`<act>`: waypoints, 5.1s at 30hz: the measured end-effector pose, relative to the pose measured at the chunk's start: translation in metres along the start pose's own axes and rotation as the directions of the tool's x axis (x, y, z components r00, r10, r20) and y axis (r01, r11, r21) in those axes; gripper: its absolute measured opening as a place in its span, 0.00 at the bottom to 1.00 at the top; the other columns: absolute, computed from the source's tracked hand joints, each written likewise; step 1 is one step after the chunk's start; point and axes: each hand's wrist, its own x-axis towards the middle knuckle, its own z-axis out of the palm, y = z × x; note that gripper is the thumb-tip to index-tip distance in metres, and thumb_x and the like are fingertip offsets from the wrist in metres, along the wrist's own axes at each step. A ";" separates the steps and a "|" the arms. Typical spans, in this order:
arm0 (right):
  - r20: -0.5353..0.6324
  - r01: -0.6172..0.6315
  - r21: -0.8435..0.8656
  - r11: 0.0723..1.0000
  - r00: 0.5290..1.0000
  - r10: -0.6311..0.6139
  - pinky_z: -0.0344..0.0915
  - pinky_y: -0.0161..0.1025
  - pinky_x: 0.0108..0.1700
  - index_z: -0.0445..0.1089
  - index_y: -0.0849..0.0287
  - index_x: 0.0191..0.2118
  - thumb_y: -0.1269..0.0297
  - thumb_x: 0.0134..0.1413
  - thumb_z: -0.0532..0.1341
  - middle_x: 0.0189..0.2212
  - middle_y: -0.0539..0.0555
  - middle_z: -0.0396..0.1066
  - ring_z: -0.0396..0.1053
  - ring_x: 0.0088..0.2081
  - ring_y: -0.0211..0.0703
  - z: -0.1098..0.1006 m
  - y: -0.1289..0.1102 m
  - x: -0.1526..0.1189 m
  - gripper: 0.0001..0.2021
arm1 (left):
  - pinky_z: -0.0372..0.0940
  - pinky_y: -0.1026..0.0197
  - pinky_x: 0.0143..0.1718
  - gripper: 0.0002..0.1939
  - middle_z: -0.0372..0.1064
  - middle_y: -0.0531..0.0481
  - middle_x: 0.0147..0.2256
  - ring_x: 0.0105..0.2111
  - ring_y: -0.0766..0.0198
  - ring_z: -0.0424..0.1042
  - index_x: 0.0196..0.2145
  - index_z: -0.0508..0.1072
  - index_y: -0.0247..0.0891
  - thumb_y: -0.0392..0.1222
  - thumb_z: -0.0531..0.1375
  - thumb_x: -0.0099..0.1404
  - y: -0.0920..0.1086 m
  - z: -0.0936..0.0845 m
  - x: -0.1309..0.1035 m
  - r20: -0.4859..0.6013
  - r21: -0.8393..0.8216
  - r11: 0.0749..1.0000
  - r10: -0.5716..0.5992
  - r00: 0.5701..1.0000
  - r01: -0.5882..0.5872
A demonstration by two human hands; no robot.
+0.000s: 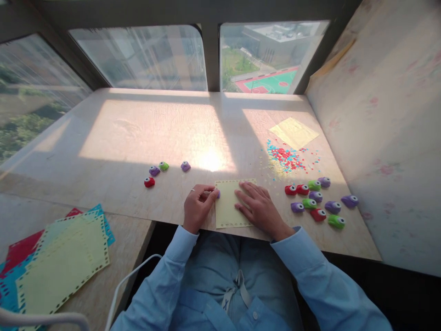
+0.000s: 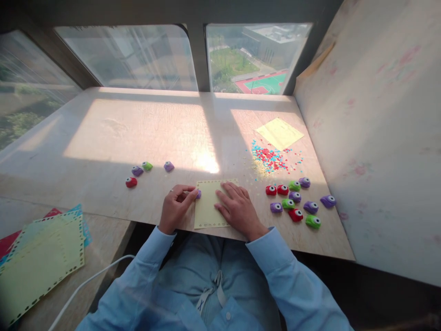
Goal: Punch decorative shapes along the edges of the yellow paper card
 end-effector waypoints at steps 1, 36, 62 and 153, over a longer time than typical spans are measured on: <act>0.000 -0.004 -0.004 1.000 1.000 0.004 0.59 0.54 0.59 0.70 0.60 0.55 0.58 0.65 0.57 0.61 0.62 0.64 0.60 0.62 0.56 0.000 -0.001 0.000 0.17 | 0.68 0.62 0.33 0.12 0.74 0.48 0.38 0.31 0.65 0.73 0.37 0.77 0.38 0.50 0.64 0.63 0.000 -0.001 -0.002 0.012 -0.007 1.000 0.015 1.000 -0.014; 0.030 -0.067 0.030 0.997 0.997 0.066 0.58 0.54 0.60 0.70 0.58 0.55 0.59 0.65 0.57 0.62 0.62 0.62 0.58 0.63 0.55 -0.007 -0.006 0.000 0.17 | 0.68 0.57 0.43 0.10 0.74 0.46 0.40 0.40 0.59 0.73 0.40 0.76 0.39 0.47 0.60 0.67 0.002 -0.004 -0.007 0.025 0.148 0.979 0.136 0.990 -0.138; -0.171 -0.090 0.279 0.956 0.975 0.141 0.63 0.53 0.59 0.69 0.56 0.56 0.62 0.65 0.57 0.56 0.61 0.69 0.65 0.58 0.51 -0.012 -0.001 0.001 0.16 | 0.67 0.62 0.31 0.15 0.74 0.49 0.31 0.30 0.64 0.71 0.36 0.75 0.37 0.52 0.62 0.63 0.012 -0.007 0.003 -0.088 -0.056 0.990 -0.135 0.987 0.130; 0.068 -0.287 0.917 0.278 0.797 0.600 0.74 0.44 0.47 0.70 0.57 0.53 0.53 0.61 0.60 0.49 0.58 0.75 0.74 0.48 0.48 -0.028 -0.066 -0.022 0.18 | 0.71 0.60 0.34 0.09 0.75 0.47 0.38 0.36 0.62 0.74 0.41 0.72 0.39 0.42 0.62 0.63 0.067 0.045 -0.039 0.010 0.104 0.966 0.238 0.971 -0.238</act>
